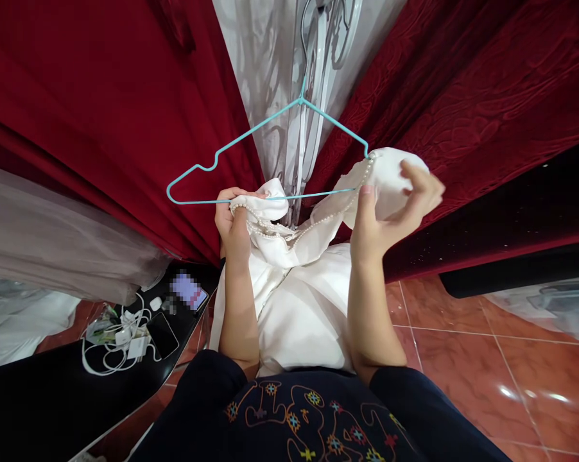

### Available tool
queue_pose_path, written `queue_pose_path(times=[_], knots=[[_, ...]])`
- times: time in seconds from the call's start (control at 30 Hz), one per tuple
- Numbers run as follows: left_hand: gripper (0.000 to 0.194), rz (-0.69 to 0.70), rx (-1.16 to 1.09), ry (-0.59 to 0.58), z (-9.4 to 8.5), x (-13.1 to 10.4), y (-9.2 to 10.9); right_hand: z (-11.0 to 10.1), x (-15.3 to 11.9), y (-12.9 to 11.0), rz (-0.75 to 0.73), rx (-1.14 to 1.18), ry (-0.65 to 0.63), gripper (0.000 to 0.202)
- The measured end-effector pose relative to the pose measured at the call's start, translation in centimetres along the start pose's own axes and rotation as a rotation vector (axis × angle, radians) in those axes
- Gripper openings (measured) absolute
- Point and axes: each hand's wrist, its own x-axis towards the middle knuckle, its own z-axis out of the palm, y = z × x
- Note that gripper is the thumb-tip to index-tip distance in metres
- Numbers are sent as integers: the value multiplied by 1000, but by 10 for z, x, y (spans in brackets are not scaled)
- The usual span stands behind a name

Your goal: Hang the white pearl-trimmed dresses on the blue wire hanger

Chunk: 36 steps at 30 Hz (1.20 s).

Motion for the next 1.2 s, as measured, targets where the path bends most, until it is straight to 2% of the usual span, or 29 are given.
queue_pose_path(times=[0.07,0.1,0.17,0.23,0.3,0.43,0.5,0.6,0.67,0.73,0.83,0.93,1.0,1.07,1.2], knots=[[24,8,-15,-6,-1,0,-1,-3,14,22,-50,-85,-127,77],[24,12,-17,-7,-1,1,-2,-3,19,33,-32,-89,-213,83],[23,28,-9,0,-2,2,-3,0,25,49,39,-83,-330,74],[23,57,12,2,-5,3,-3,4,27,53,88,-59,-344,49],[23,90,27,-6,-7,6,-4,6,28,49,116,14,-296,31],[21,147,27,-24,-10,9,-4,7,42,45,187,145,-243,25],[23,138,46,-24,-9,7,-4,7,53,58,195,185,-180,25],[29,90,55,-22,-6,4,-5,4,64,90,167,302,-47,26],[31,72,36,-20,-4,2,-6,-1,63,107,134,353,24,22],[32,64,37,-11,-3,2,-6,-10,53,112,85,374,85,17],[34,59,70,2,-3,4,-8,-25,28,98,-3,368,148,17],[31,63,52,6,-1,5,-10,-33,7,65,-59,267,174,24],[25,56,16,15,3,4,-11,-30,-1,41,-91,162,128,25],[21,36,-22,26,7,2,-11,-22,-6,20,-136,138,-20,23],[17,-3,-6,46,14,-4,-11,3,-14,1,-145,246,-499,30]])
